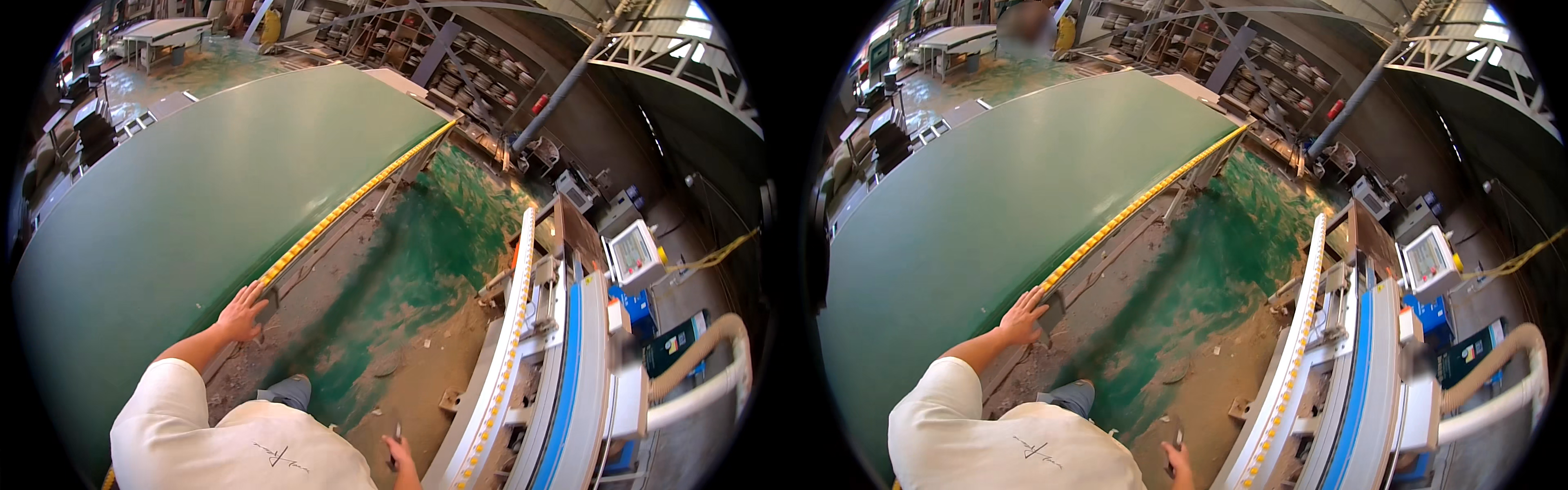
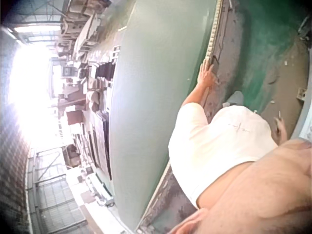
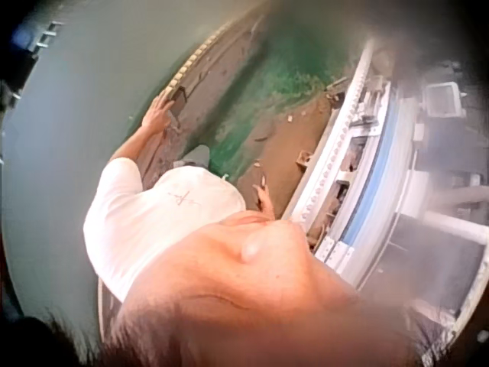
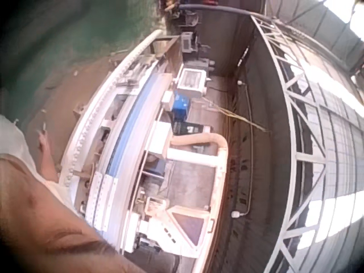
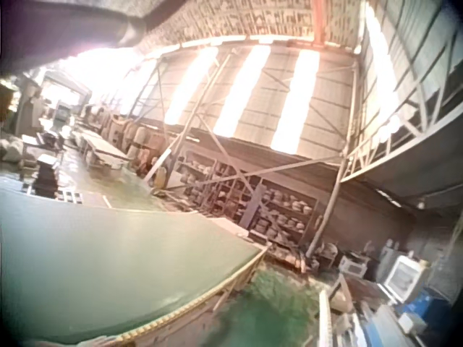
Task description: The person picks up wooden planks from a work surface and carries them to a stack on a pallet, then walks to a piece of machinery and interacts with its control panel and frame.
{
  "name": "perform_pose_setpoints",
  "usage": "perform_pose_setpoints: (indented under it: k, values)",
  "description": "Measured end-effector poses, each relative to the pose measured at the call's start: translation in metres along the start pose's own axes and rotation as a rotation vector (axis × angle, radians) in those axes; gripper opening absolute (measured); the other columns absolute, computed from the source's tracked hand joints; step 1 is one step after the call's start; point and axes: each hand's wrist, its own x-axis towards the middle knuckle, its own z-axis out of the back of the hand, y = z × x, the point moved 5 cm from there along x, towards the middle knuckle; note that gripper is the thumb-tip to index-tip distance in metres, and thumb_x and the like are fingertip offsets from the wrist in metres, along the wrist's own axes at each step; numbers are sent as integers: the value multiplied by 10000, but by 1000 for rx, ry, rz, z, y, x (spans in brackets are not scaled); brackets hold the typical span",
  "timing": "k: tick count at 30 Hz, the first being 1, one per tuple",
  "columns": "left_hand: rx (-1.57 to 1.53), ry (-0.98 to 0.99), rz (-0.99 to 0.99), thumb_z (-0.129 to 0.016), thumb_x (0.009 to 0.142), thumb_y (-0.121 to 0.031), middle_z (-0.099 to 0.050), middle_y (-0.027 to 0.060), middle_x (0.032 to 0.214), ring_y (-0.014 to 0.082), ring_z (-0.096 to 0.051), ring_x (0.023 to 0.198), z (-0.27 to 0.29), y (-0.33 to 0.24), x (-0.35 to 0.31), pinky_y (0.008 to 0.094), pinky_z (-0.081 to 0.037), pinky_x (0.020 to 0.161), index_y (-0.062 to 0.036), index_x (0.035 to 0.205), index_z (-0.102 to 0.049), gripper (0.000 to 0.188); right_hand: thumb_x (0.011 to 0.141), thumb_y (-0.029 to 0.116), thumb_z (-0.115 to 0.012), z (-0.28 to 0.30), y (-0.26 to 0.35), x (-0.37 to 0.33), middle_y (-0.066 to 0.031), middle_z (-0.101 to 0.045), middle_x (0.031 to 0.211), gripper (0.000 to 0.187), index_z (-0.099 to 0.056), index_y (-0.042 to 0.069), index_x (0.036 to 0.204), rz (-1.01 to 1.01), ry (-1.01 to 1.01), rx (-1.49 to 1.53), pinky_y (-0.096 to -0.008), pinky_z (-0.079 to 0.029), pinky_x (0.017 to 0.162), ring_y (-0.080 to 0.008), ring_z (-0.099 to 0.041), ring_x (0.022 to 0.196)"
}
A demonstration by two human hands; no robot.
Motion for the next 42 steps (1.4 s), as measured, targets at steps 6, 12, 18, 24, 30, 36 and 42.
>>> perform_pose_setpoints:
  k: [6, 12, 18, 24, 30, 36, 42]
  values:
    - [76, -34, 79, -694, 774, -334, -221, 224, 1645, 359, -141, 1552, -15, 14, 237, 569, -135, 1237, -73, 1443, -511, 741, 759, 430, -845, 54, 248, 102, -210, -532, 1418, 976, -391, -12, 1501, 27, -25, 5, -420, -505, 948, -287, -567, 1223]
    - [45, 26, 97, -684, 803, -389, -198, 207, 1655, 340, -133, 1554, -43, 16, 496, 591, -97, 1236, -87, 1537, -381, 849, 791, 474, -780, 77, 313, 193, -212, -666, 1249, 795, -548, 30, 1408, -120, 44, -256, -425, -518, 946, -285, -634, 1162]
    - [87, 4, 226, -675, 812, -383, -201, 179, 1663, 317, -131, 1558, -65, 20, 735, 586, -67, 1242, -81, 1584, -262, 926, 783, 501, -770, 96, 441, 349, -207, -682, 1205, 823, -536, 35, 1419, -140, 145, -270, -432, -525, 928, -303, -650, 1111]
    - [42, -62, 490, -699, 806, -384, -230, 173, 1652, 334, -164, 1547, -93, 35, 923, 576, -88, 1242, -71, 1575, -272, 934, 774, 527, -760, 183, 615, 521, -202, -698, 1160, 851, -523, 40, 1430, -45, 180, -364, -439, -533, 909, -321, -665, 1059]
    - [19, -106, 513, -704, 803, -354, -255, 180, 1637, 347, -220, 1523, -96, 34, 1082, 572, -155, 1229, -80, 1563, -305, 901, 765, 553, -750, 291, 697, 716, -197, -713, 1116, 879, -511, 44, 1441, 162, 354, -724, -446, -541, 891, -339, -681, 1008]
    - [22, -153, 512, -713, 797, -352, -317, 182, 1611, 350, -294, 1492, -124, 46, 1266, 535, -238, 1213, -81, 1547, -344, 878, 833, 345, -726, 350, 936, 820, -207, -725, 1109, 528, -667, 48, 1265, 27, 174, -572, -438, -550, 886, -302, -702, 1035]
    - [131, -180, 435, -729, 830, -249, -420, 214, 1538, 375, -373, 1441, -128, 51, 1449, 504, -335, 1157, -26, 1522, -359, 816, 898, 244, -625, 320, 1029, 897, -158, -700, 932, 319, -704, 55, 1142, -105, 281, -367, -393, -522, 696, -247, -655, 814]
